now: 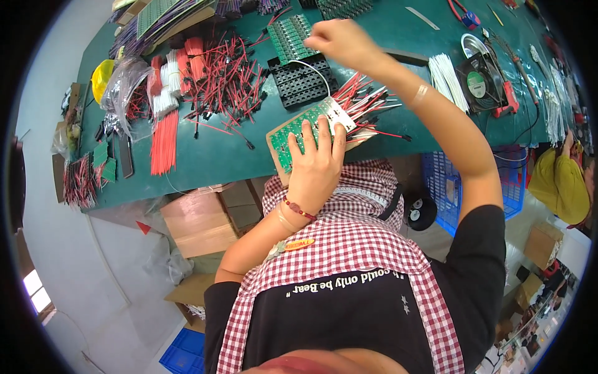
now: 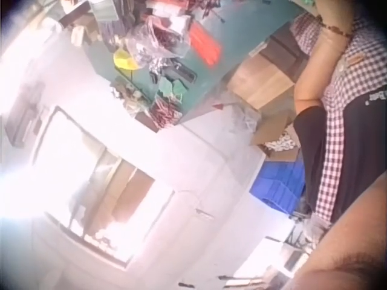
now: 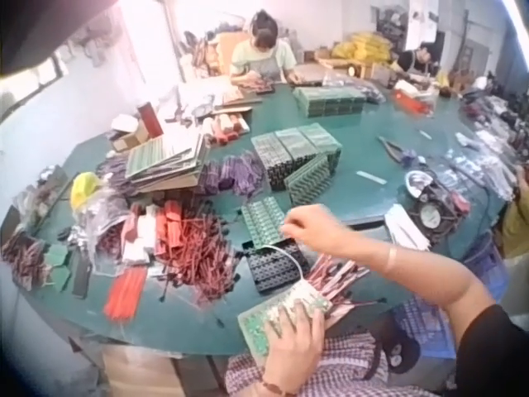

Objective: The person connects wires to a circuit board by hand, presses a board against the circuit board, and solders the pins on the board using a soldering iron.

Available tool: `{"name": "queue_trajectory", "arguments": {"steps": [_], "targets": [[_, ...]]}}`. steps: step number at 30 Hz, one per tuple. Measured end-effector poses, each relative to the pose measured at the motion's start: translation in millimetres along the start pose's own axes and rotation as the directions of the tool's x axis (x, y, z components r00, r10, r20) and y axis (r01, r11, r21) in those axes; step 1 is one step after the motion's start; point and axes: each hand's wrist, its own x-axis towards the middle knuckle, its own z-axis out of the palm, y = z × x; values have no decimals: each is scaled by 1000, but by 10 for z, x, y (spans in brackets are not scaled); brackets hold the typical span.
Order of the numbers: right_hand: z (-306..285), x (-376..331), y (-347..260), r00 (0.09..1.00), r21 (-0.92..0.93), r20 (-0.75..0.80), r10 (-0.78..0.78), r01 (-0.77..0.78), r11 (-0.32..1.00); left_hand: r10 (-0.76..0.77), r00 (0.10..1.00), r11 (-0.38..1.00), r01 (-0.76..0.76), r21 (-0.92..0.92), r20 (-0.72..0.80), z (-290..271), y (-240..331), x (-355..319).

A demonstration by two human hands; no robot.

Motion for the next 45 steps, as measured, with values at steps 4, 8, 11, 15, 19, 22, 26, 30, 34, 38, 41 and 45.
{"name": "queue_trajectory", "arguments": {"steps": [4, 8, 11, 15, 19, 22, 26, 30, 34, 38, 41, 45], "targets": [[521, 147, -173, 987, -320, 57, -149, 159, 934, -24, 1000, 999, 24, -21, 9, 8, 7, 7], [662, 206, -89, 954, -383, 66, -294, 296, 875, -29, 999, 999, 28, -41, -20, -3, 44, -19], [655, 334, 41, 948, -350, 127, -291, 318, 881, -14, 1000, 998, 14, -53, -17, -18, 25, 23], [419, 453, -61, 948, -99, 309, -82, 118, 988, -24, 1000, 998, 24, -64, 1, -41, -2, 3], [-26, 564, -24, 747, -135, 663, 54, 49, 990, -46, 999, 998, 45, -49, -16, 17, 7, 34], [4, 699, -56, 835, -151, 544, 83, 0, 989, -35, 999, 998, 34, -62, -16, 15, 18, -6], [472, 548, -87, 922, -658, 346, -174, 371, 655, -24, 1000, 998, 23, -50, -13, 63, 57, -43], [577, 548, -141, 894, -654, 407, -184, 427, 625, -35, 999, 999, 35, -23, -14, 43, 102, -57], [489, 522, -99, 921, -729, 278, -274, 388, 563, -35, 999, 998, 33, -55, -27, 89, 118, -73], [-30, 426, -395, 855, -736, 202, -479, 455, 501, -29, 999, 998, 28, -54, -20, 113, 115, -84], [-512, 94, -925, 913, -565, -175, -367, 212, 797, -35, 999, 998, 34, -48, -22, 144, 120, -109], [-911, -75, -932, 934, -450, -356, -3, -169, 877, -53, 998, 998, 52, -40, -43, 226, 140, -150]]}}
